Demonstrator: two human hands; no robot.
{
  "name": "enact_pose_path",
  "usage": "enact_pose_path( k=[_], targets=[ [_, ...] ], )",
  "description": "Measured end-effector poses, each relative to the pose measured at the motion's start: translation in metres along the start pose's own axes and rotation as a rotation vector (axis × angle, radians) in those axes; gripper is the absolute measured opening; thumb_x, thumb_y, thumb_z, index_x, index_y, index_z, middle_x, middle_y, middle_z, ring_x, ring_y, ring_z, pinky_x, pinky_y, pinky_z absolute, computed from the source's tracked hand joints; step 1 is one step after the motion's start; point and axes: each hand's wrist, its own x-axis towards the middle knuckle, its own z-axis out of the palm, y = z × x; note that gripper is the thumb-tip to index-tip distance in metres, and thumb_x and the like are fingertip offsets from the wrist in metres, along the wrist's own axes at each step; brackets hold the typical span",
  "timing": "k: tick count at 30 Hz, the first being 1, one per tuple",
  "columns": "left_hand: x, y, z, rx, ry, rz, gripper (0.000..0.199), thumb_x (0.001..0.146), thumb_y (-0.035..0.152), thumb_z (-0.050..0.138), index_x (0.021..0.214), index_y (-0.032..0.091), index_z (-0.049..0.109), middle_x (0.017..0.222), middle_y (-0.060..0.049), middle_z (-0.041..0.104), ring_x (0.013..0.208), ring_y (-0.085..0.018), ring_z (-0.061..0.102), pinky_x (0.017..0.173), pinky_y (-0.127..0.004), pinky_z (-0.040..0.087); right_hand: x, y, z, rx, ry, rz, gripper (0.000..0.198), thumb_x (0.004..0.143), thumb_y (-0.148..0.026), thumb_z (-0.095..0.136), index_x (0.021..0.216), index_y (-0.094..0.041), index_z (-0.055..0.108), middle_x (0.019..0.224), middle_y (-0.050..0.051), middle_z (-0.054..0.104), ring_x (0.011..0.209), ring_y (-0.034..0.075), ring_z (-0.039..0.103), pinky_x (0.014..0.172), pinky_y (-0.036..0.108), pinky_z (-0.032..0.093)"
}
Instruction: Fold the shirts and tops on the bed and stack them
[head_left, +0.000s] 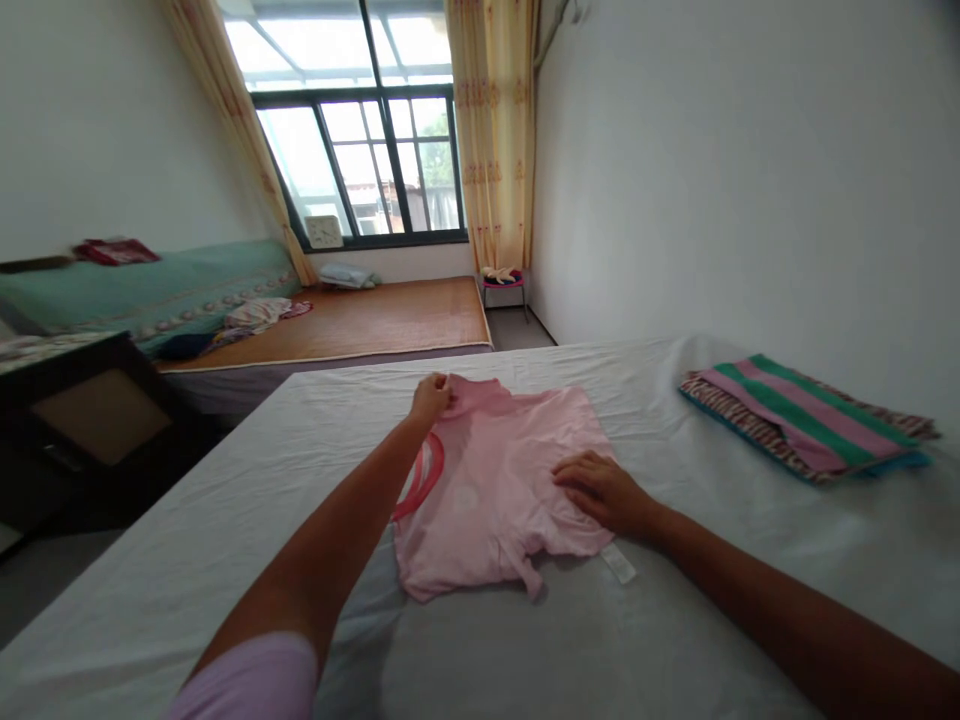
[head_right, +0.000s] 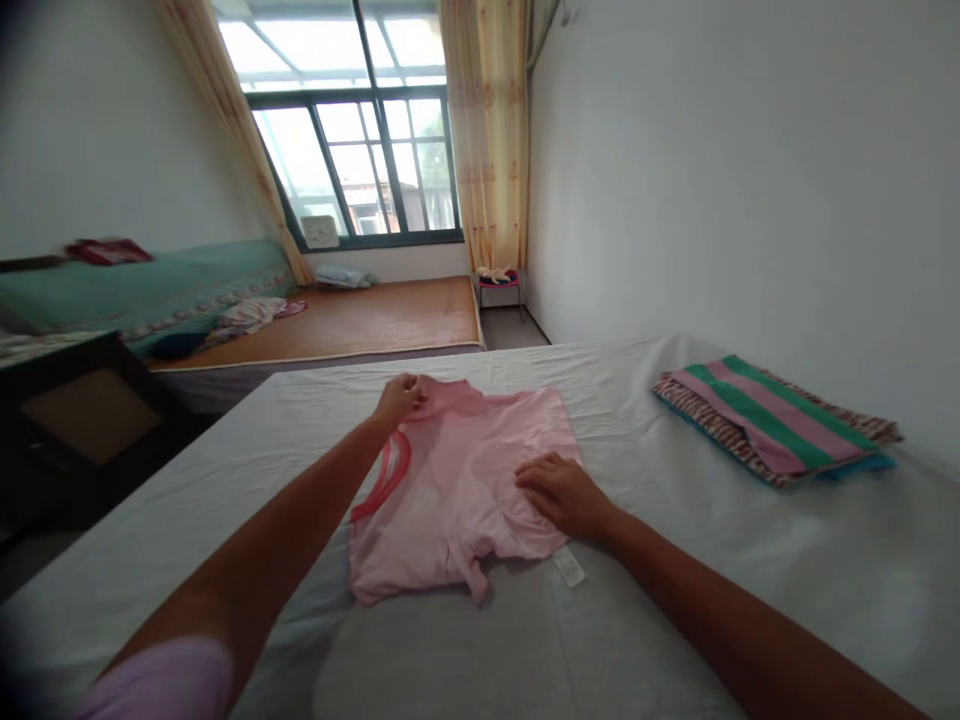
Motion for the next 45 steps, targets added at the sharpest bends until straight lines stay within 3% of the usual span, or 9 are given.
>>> enact_pose_path(
  k=[6, 10, 13, 17, 21, 29, 35, 41, 45],
  targets=[
    [-0.011, 0.005, 0.005, -0.117, -0.011, 0.011, 0.025, 0.079, 0.014, 0.051, 0.098, 0.014, 0.067, 0.084, -0.005, 0.067, 0.077, -0.016, 0.063, 0.071, -0.029, 0.052, 0.001, 0.002, -0.001, 0.111, 0.046, 0.034, 0.021, 0.086, -0.026, 0.059, 0.105, -0.023, 0.067, 0.112, 0.006, 0.069, 0.105, 0.021, 0.059, 0.094, 0.038, 0.045],
    [-0.072, 0.024, 0.005, -0.144, -0.271, 0.351, 0.024, 0.084, 0.017, 0.051, 0.101, 0.017, 0.068, 0.109, -0.009, 0.067, 0.101, -0.019, 0.062, 0.089, -0.033, 0.05, -0.002, 0.001, -0.009, 0.275, 0.042, 0.152, 0.02, 0.089, -0.034, 0.056, 0.093, -0.021, 0.07, 0.106, 0.009, 0.07, 0.101, 0.021, 0.061, 0.09, 0.036, 0.047],
    [-0.122, 0.043, -0.016, -0.123, -0.464, 0.533, 0.025, 0.089, 0.023, 0.051, 0.108, 0.02, 0.067, 0.123, -0.01, 0.061, 0.112, -0.019, 0.057, 0.099, -0.034, 0.044, -0.014, 0.0, -0.025, 0.396, -0.133, 0.211, 0.026, 0.084, -0.043, 0.062, 0.089, -0.02, 0.071, 0.11, 0.009, 0.068, 0.101, 0.022, 0.061, 0.089, 0.035, 0.048],
    [-0.179, 0.058, -0.057, -0.083, -0.626, 0.445, 0.02, 0.089, 0.027, 0.056, 0.105, 0.022, 0.068, 0.112, -0.007, 0.063, 0.103, -0.017, 0.06, 0.093, -0.029, 0.046, -0.034, 0.003, -0.05, 0.42, -0.305, 0.226, 0.061, 0.073, -0.041, 0.074, 0.129, -0.024, 0.056, 0.118, 0.007, 0.064, 0.103, 0.022, 0.06, 0.089, 0.033, 0.046],
    [-0.218, 0.062, -0.079, 0.03, -0.757, 0.335, 0.026, 0.078, 0.027, 0.07, 0.104, 0.026, 0.069, 0.109, -0.004, 0.063, 0.101, -0.019, 0.059, 0.091, -0.028, 0.046, -0.044, 0.01, -0.063, 0.464, -0.37, 0.224, 0.026, 0.081, -0.038, 0.064, 0.098, -0.019, 0.068, 0.091, 0.004, 0.069, 0.082, 0.019, 0.062, 0.073, 0.027, 0.046],
    [-0.234, 0.052, -0.055, 0.391, -0.498, 0.218, 0.051, 0.07, 0.004, 0.053, 0.114, 0.028, 0.064, 0.114, -0.004, 0.064, 0.107, -0.021, 0.059, 0.093, -0.03, 0.044, -0.053, 0.029, -0.066, 0.607, -0.013, 0.36, 0.034, 0.08, -0.048, 0.063, 0.095, -0.018, 0.07, 0.083, 0.002, 0.067, 0.077, 0.018, 0.059, 0.068, 0.027, 0.044],
    [-0.223, 0.049, -0.063, 0.119, -0.27, 0.011, 0.026, 0.085, 0.027, 0.052, 0.104, 0.019, 0.068, 0.106, -0.006, 0.07, 0.1, -0.022, 0.063, 0.091, -0.032, 0.047, -0.059, 0.035, -0.081, 0.576, 0.107, 0.384, 0.039, 0.085, -0.053, 0.055, 0.097, -0.02, 0.071, 0.08, 0.002, 0.066, 0.071, 0.016, 0.056, 0.064, 0.026, 0.043],
    [-0.244, 0.049, -0.064, 0.037, -0.437, 0.113, 0.022, 0.086, 0.03, 0.055, 0.096, 0.019, 0.071, 0.101, -0.007, 0.07, 0.1, -0.021, 0.062, 0.097, -0.035, 0.044, -0.075, 0.03, -0.108, 0.57, -0.426, 0.26, 0.032, 0.085, -0.048, 0.057, 0.096, -0.022, 0.071, 0.085, 0.003, 0.069, 0.076, 0.018, 0.06, 0.068, 0.027, 0.046],
    [-0.258, 0.062, -0.054, 0.005, -0.438, 0.153, 0.027, 0.087, 0.028, 0.055, 0.11, 0.022, 0.069, 0.117, -0.009, 0.063, 0.11, -0.021, 0.057, 0.099, -0.035, 0.043, -0.082, 0.025, -0.112, 0.482, -0.548, 0.123, 0.039, 0.067, -0.036, 0.075, 0.106, -0.029, 0.071, 0.103, 0.004, 0.068, 0.093, 0.024, 0.061, 0.083, 0.032, 0.048]
  ],
)
